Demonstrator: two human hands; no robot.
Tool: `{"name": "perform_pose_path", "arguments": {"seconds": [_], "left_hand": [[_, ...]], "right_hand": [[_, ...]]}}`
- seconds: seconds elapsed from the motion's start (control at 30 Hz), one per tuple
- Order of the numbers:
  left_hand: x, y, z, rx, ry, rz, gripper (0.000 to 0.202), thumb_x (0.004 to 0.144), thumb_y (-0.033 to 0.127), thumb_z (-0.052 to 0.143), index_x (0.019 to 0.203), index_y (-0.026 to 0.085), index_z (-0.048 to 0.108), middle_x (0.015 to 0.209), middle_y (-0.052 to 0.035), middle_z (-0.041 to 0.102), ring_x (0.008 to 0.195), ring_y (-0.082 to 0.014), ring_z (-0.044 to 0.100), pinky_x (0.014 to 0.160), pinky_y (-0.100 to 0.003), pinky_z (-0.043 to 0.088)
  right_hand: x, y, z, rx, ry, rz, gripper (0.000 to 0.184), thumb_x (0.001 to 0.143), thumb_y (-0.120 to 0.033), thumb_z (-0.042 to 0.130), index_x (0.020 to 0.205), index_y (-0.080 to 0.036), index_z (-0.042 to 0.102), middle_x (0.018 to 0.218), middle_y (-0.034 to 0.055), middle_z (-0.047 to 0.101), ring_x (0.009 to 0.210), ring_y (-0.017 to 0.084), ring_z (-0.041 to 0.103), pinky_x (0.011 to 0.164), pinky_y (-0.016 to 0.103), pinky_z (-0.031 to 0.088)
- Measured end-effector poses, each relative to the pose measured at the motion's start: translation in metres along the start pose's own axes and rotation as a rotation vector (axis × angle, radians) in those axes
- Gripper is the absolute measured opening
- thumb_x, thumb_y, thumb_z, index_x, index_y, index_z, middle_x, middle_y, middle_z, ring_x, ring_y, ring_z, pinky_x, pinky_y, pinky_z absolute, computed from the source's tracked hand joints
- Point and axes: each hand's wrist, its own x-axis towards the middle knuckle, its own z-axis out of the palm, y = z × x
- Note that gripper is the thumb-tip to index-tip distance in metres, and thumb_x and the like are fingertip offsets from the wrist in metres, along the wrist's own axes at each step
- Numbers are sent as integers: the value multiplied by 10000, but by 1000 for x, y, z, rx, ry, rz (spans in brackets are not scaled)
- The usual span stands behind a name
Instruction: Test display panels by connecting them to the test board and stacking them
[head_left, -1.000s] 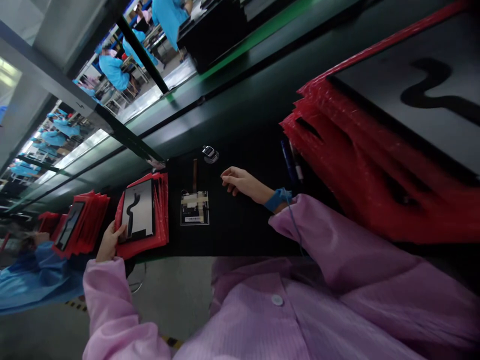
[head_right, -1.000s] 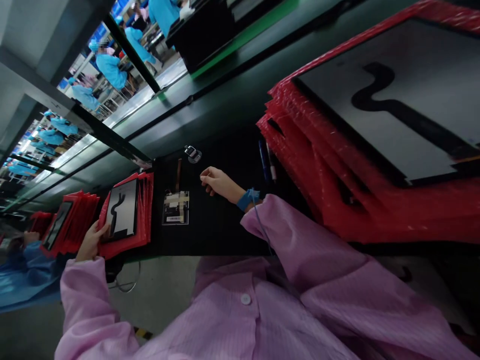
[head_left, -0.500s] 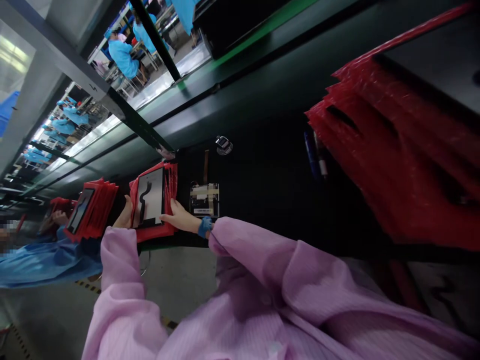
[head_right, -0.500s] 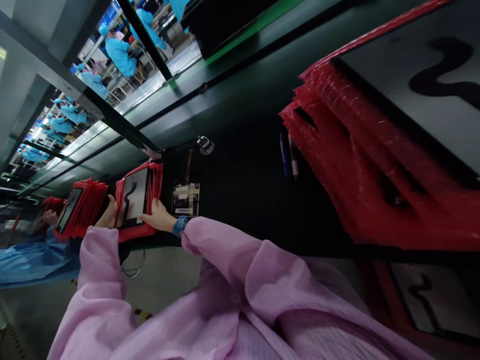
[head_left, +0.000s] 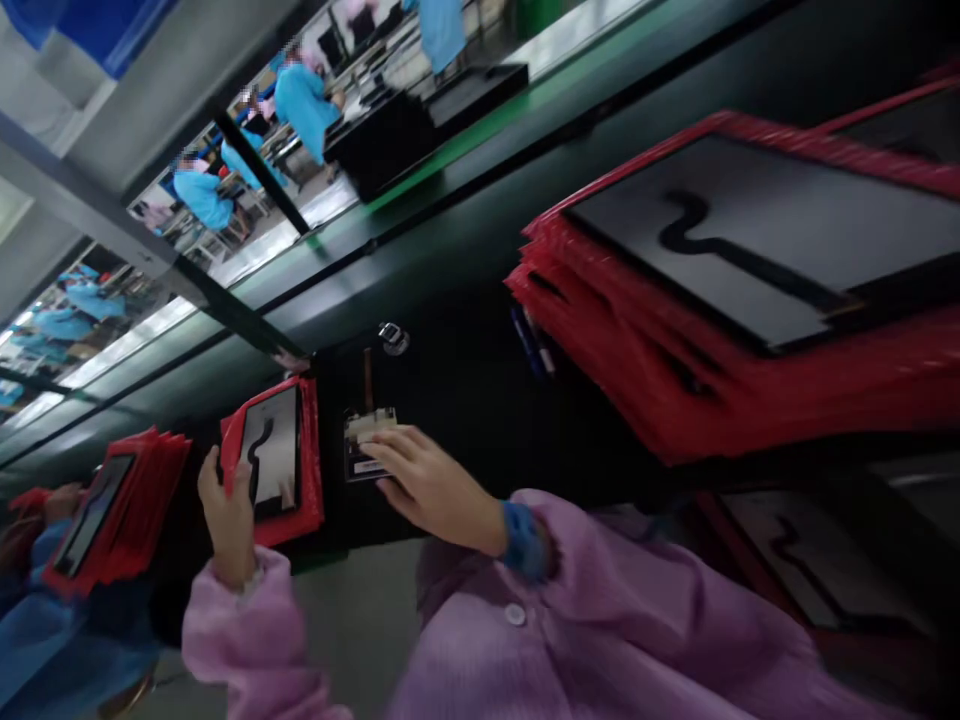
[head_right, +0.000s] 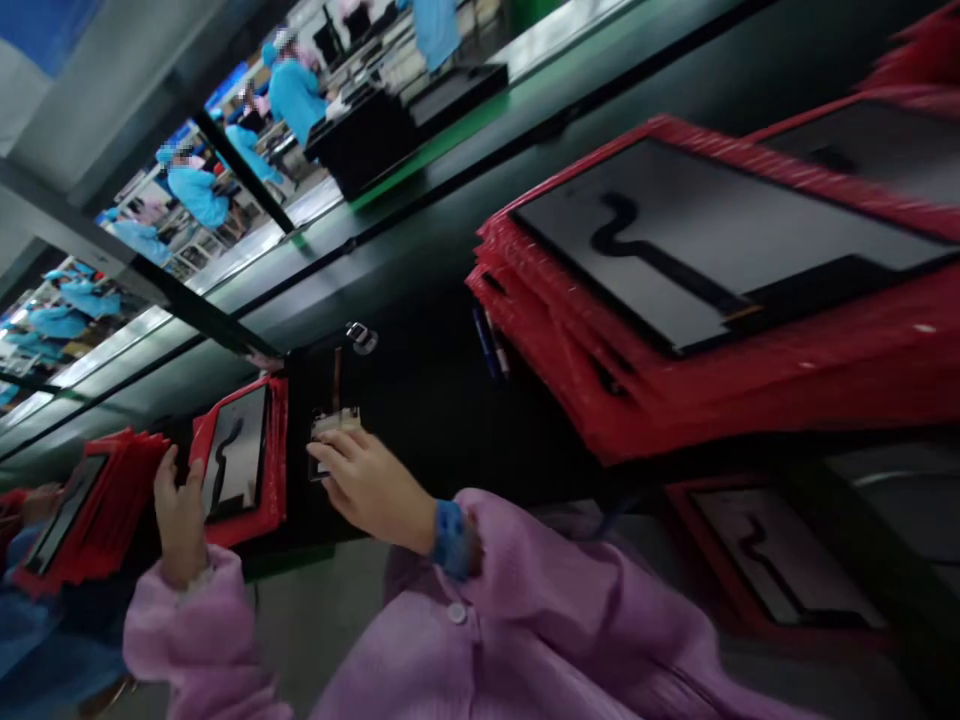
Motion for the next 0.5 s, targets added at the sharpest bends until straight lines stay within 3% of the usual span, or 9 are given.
{"name": "perform_pose_path", "arguments": {"seconds": [0.03, 0.1, 0.2, 0.27, 0.33, 0.4, 0.5], "left_hand": [[-17, 7, 11, -139, 13, 76, 638, 920, 503, 629, 1455, 168, 531, 1581, -177, 493, 1495, -330, 447, 1274, -498, 303], [-55, 26, 41, -372, -65, 151, 517, 925, 509, 666, 1357, 229, 616, 1469, -117, 607, 1406, -296, 552, 1228, -465, 388], [-109, 69, 89, -698, -365, 181, 397, 945, 469, 684, 1276, 249, 679, 1363, -97, 683, 1284, -256, 647, 1112, -403, 504], [-137, 101, 116, -837, -579, 150, 346, 948, 461, 692, 1219, 246, 708, 1276, -90, 727, 1207, -237, 688, 1055, -377, 540], [-159, 133, 135, -928, -794, 93, 332, 938, 456, 713, 1189, 240, 727, 1226, -86, 750, 1174, -226, 705, 1040, -363, 545], [-176, 160, 149, -1004, -980, 44, 336, 907, 450, 750, 1169, 239, 740, 1205, -80, 762, 1164, -219, 710, 1043, -351, 538], [-193, 195, 166, -1118, -1179, -32, 348, 860, 423, 794, 1147, 231, 749, 1204, -81, 766, 1156, -216, 712, 1031, -335, 536]], "right_hand": [[-14, 3, -21, -159, 208, -88, 361, 996, -142, 498, 1333, -146, 629, 1330, 141, 657, 1280, 255, 565, 1139, 475, 490], [-43, 8, -62, -463, 587, -108, 335, 988, -107, 537, 1302, -187, 620, 1248, 101, 696, 1228, 237, 597, 1083, 440, 513], [-84, 16, -112, -824, 967, 84, 301, 969, -171, 633, 1268, -199, 650, 1260, 109, 702, 1234, 289, 620, 1104, 507, 471], [-107, 24, -134, -928, 1084, 262, 326, 991, -290, 624, 1290, -166, 663, 1339, 157, 669, 1286, 357, 597, 1126, 597, 433], [-123, 33, -148, -943, 1108, 385, 359, 1015, -373, 586, 1277, -147, 685, 1357, 176, 660, 1302, 387, 581, 1129, 646, 410], [-132, 41, -157, -932, 1097, 397, 313, 1024, -384, 579, 1185, -161, 728, 1323, 161, 679, 1273, 372, 592, 1119, 627, 421], [-130, 43, -167, -955, 1104, 280, 186, 1006, -310, 625, 1021, -180, 758, 1251, 132, 712, 1166, 317, 625, 1034, 516, 481]]}}
